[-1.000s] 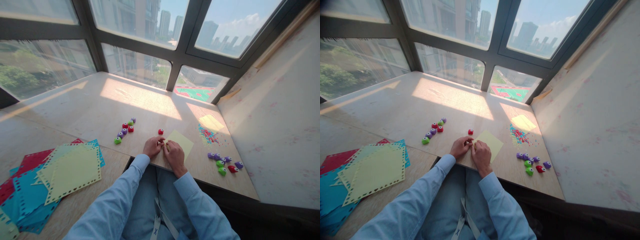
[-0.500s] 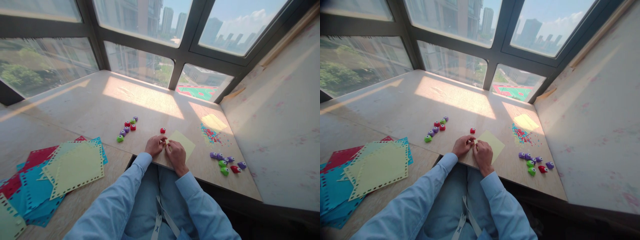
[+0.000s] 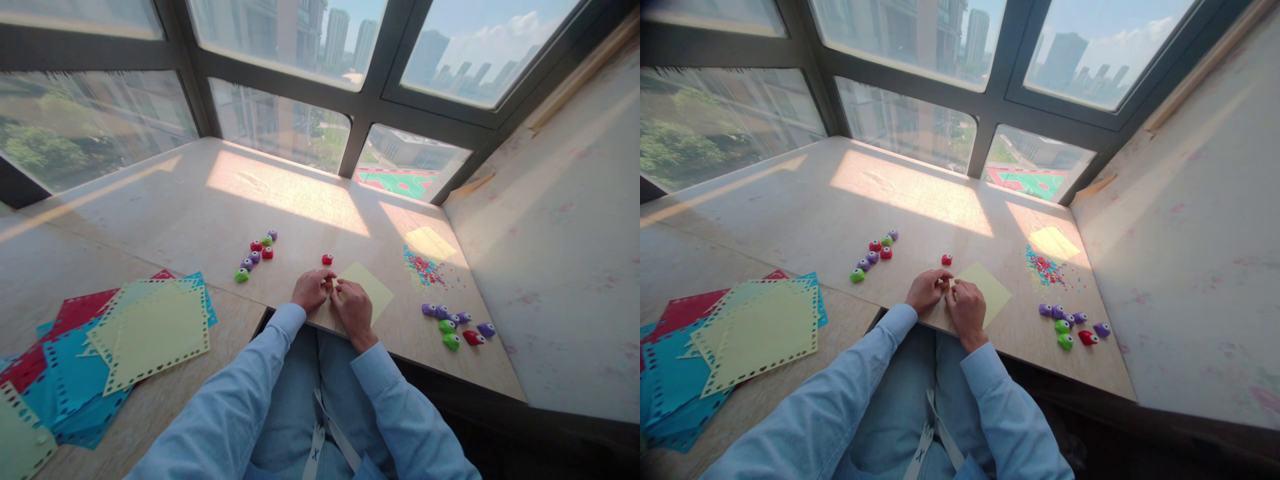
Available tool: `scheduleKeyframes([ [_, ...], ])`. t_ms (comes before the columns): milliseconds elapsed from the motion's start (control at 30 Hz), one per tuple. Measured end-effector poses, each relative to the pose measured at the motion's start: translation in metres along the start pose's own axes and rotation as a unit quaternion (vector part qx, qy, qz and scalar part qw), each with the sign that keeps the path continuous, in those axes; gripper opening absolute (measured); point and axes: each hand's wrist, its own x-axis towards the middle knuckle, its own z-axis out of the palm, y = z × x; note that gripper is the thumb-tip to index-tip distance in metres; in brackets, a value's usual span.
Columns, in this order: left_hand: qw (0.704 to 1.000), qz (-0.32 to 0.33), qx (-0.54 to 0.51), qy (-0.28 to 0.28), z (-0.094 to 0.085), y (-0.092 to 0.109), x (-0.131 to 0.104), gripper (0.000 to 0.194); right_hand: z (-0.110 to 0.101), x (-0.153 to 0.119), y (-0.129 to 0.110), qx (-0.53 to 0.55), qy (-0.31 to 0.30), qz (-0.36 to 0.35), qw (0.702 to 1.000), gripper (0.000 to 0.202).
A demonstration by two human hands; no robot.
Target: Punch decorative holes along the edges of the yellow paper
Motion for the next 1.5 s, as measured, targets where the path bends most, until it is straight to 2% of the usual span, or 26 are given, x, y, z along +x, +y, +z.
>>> scheduleKeyframes([
  [333,1.0,-0.008,0.005,0.0,-0.002,0.002,-0.001,0.028,0.0,0.001,-0.003,-0.001,0.007,0.004,1.0,0.019],
  [667,0.999,-0.036,-0.018,0.033,0.0,0.003,0.001,0.025,-0.011,-0.001,0.001,0.024,0.011,0.035,0.999,0.016],
  [800,0.998,-0.026,-0.03,0.053,0.0,0.001,0.001,0.025,-0.016,-0.001,0.0,0.085,-0.015,0.051,0.995,0.019],
  [900,0.995,-0.023,-0.056,0.085,0.0,-0.001,0.001,0.024,-0.022,-0.001,0.004,0.122,-0.027,0.023,0.992,0.022],
  [1067,0.982,-0.039,-0.092,0.163,0.001,-0.005,0.004,0.02,-0.034,-0.005,0.032,0.025,-0.067,-0.021,0.997,0.029],
  [1233,0.973,-0.072,-0.122,0.179,0.001,-0.005,0.005,0.015,-0.045,-0.013,0.056,-0.077,-0.107,0.005,0.991,0.022],
  [1333,0.969,-0.088,-0.148,0.178,0.0,-0.003,0.004,0.013,-0.049,-0.017,0.056,-0.09,-0.106,0.008,0.99,0.019],
  [1500,0.96,-0.099,-0.185,0.183,-0.001,-0.001,0.004,0.015,-0.052,-0.025,0.046,-0.05,-0.079,0.02,0.995,0.028],
])
